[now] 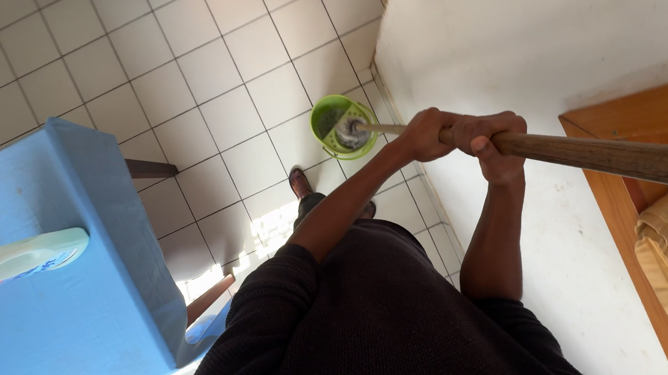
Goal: The person mops a tiled floor using a mop and a bucket. The person repeatedly dips the mop into the bucket, wrings it out using the bucket's wringer, and then pushes the mop across the floor surface in multiple rooms.
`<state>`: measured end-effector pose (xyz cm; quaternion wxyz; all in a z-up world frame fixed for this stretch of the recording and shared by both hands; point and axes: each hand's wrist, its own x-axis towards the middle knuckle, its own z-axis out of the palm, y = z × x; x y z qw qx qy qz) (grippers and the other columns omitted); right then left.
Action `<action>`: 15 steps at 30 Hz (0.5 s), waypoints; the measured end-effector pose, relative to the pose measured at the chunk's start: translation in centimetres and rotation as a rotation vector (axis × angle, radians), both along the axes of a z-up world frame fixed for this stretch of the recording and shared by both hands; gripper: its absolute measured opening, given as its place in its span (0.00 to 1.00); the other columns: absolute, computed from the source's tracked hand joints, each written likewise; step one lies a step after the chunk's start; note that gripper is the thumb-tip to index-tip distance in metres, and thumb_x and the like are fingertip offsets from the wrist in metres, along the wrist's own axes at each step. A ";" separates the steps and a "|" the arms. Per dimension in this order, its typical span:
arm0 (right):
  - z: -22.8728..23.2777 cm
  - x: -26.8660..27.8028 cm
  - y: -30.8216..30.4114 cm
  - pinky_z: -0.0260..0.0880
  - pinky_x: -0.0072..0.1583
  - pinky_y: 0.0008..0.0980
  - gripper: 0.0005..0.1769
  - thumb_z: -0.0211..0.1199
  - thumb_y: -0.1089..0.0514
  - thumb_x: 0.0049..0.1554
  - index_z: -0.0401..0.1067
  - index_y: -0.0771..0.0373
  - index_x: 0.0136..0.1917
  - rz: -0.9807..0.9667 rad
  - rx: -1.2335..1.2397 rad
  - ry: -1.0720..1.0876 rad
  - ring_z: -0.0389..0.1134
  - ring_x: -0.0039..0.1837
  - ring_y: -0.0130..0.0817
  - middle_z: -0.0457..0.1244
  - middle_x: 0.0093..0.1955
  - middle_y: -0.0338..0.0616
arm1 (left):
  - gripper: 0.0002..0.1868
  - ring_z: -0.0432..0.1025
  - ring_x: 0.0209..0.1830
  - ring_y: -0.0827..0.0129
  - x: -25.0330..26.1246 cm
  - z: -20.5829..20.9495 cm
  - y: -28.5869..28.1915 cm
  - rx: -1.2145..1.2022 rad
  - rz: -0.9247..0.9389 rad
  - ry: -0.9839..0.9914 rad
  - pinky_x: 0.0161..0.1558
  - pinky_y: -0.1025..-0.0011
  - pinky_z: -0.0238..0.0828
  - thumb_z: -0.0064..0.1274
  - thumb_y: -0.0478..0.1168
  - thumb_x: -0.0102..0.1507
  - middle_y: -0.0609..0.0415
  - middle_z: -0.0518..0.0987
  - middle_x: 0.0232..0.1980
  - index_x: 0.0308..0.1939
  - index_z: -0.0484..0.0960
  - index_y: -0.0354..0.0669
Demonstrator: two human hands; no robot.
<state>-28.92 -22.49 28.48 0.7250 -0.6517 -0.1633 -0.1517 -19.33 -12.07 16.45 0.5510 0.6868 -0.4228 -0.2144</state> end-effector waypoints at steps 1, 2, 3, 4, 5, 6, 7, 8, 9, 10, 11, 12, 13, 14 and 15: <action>0.1 -0.1 0.0 0.47 0.33 0.27 0.33 0.67 0.41 0.62 0.54 0.56 0.27 -0.022 -0.013 -0.015 0.49 0.29 0.25 0.49 0.23 0.32 | 0.13 0.75 0.20 0.64 -0.2 -0.4 -0.3 -0.084 0.035 -0.027 0.28 0.65 0.72 0.57 0.41 0.53 0.55 0.81 0.22 0.40 0.84 0.44; 0.1 -0.3 0.1 0.48 0.32 0.27 0.34 0.66 0.40 0.63 0.54 0.57 0.27 -0.044 -0.026 -0.030 0.49 0.29 0.25 0.50 0.24 0.33 | 0.08 0.72 0.19 0.62 -0.6 -0.9 -0.5 -0.031 0.077 -0.063 0.27 0.64 0.70 0.56 0.40 0.54 0.55 0.77 0.21 0.35 0.80 0.43; 0.1 -0.2 0.1 0.49 0.32 0.27 0.35 0.66 0.39 0.63 0.53 0.57 0.26 -0.063 -0.042 -0.049 0.50 0.29 0.25 0.50 0.24 0.33 | 0.06 0.69 0.18 0.60 -0.8 -1.4 -0.9 0.020 0.122 -0.104 0.26 0.63 0.67 0.55 0.39 0.55 0.54 0.74 0.19 0.30 0.77 0.42; 0.2 -0.5 0.0 0.48 0.33 0.27 0.35 0.66 0.39 0.63 0.53 0.56 0.27 -0.096 -0.056 -0.040 0.49 0.28 0.25 0.50 0.24 0.33 | 0.09 0.66 0.16 0.58 -1.1 -1.7 -1.3 0.071 0.166 -0.145 0.25 0.63 0.65 0.54 0.39 0.57 0.54 0.71 0.17 0.25 0.73 0.42; 0.1 -1.0 0.1 0.47 0.33 0.27 0.35 0.65 0.38 0.63 0.53 0.56 0.27 -0.129 -0.068 -0.035 0.48 0.27 0.24 0.50 0.24 0.33 | 0.12 0.65 0.15 0.59 -1.3 -2.0 -1.7 0.046 0.217 -0.138 0.24 0.62 0.63 0.55 0.42 0.59 0.55 0.69 0.16 0.24 0.71 0.43; 0.1 -1.4 0.0 0.47 0.33 0.27 0.35 0.65 0.37 0.63 0.53 0.56 0.28 -0.163 -0.081 -0.031 0.48 0.26 0.23 0.50 0.24 0.33 | 0.16 0.64 0.13 0.59 -1.9 -2.2 -1.9 0.021 0.267 -0.131 0.22 0.62 0.62 0.56 0.45 0.62 0.56 0.68 0.14 0.23 0.69 0.44; 0.0 -1.7 -0.2 0.47 0.33 0.27 0.33 0.64 0.36 0.63 0.55 0.56 0.29 -0.185 -0.061 -0.048 0.49 0.27 0.23 0.51 0.24 0.34 | 0.20 0.63 0.12 0.59 -2.7 -2.3 -2.3 -0.004 0.315 -0.118 0.21 0.62 0.61 0.56 0.47 0.64 0.57 0.66 0.12 0.22 0.68 0.46; -0.1 -2.1 -0.4 0.48 0.33 0.27 0.32 0.64 0.35 0.62 0.57 0.57 0.31 -0.207 -0.040 -0.066 0.50 0.28 0.24 0.51 0.25 0.34 | 0.20 0.63 0.12 0.61 -3.2 -2.4 -2.7 -0.016 0.352 -0.122 0.21 0.63 0.61 0.55 0.48 0.65 0.57 0.66 0.13 0.23 0.68 0.46; 0.0 -2.3 -0.6 0.49 0.32 0.27 0.31 0.63 0.34 0.62 0.59 0.58 0.33 -0.227 -0.019 -0.087 0.51 0.29 0.24 0.52 0.25 0.34 | 0.19 0.63 0.12 0.62 -3.5 -2.4 -3.0 -0.028 0.390 -0.128 0.22 0.63 0.61 0.53 0.48 0.66 0.58 0.66 0.13 0.24 0.68 0.46; 0.4 -2.8 -1.0 0.53 0.34 0.27 0.29 0.62 0.33 0.62 0.59 0.57 0.37 -0.222 -0.008 -0.109 0.53 0.30 0.25 0.53 0.27 0.35 | 0.19 0.63 0.12 0.64 -3.8 -2.4 -3.1 -0.039 0.429 -0.134 0.22 0.64 0.62 0.52 0.48 0.67 0.58 0.66 0.13 0.24 0.69 0.46; 1.0 -3.2 -1.3 0.57 0.36 0.28 0.28 0.62 0.32 0.62 0.60 0.56 0.41 -0.216 0.002 -0.135 0.56 0.31 0.26 0.55 0.30 0.36 | 0.19 0.63 0.11 0.65 -4.0 -2.2 -3.3 -0.017 0.422 -0.109 0.21 0.64 0.62 0.51 0.48 0.68 0.59 0.66 0.13 0.24 0.69 0.47; 1.6 -3.7 -1.4 0.61 0.38 0.28 0.27 0.61 0.31 0.62 0.61 0.56 0.45 -0.210 0.012 -0.161 0.58 0.32 0.26 0.56 0.32 0.37 | 0.19 0.63 0.11 0.66 -4.2 -1.9 -3.4 0.005 0.415 -0.083 0.21 0.65 0.62 0.50 0.47 0.69 0.60 0.66 0.13 0.24 0.69 0.47; 2.3 -4.3 -1.4 0.65 0.43 0.31 0.28 0.60 0.30 0.63 0.61 0.56 0.49 -0.238 -0.001 -0.159 0.60 0.36 0.27 0.57 0.34 0.39 | 0.20 0.63 0.10 0.67 -4.4 -1.6 -3.4 0.029 0.411 -0.059 0.20 0.65 0.62 0.50 0.47 0.69 0.60 0.67 0.13 0.23 0.69 0.47; 3.1 -5.0 -1.5 0.70 0.48 0.33 0.29 0.59 0.29 0.63 0.61 0.56 0.54 -0.265 -0.013 -0.157 0.63 0.39 0.29 0.59 0.35 0.41 | 0.20 0.62 0.10 0.68 -4.5 -1.3 -3.5 0.028 0.415 -0.058 0.20 0.66 0.61 0.49 0.47 0.70 0.60 0.66 0.13 0.24 0.69 0.47; 3.8 -5.5 -1.7 0.72 0.50 0.34 0.31 0.56 0.27 0.63 0.62 0.57 0.54 -0.374 -0.080 -0.195 0.63 0.41 0.29 0.57 0.38 0.42 | 0.20 0.62 0.10 0.69 -4.5 -1.0 -3.5 0.028 0.422 -0.058 0.19 0.66 0.60 0.49 0.47 0.70 0.60 0.66 0.12 0.24 0.69 0.48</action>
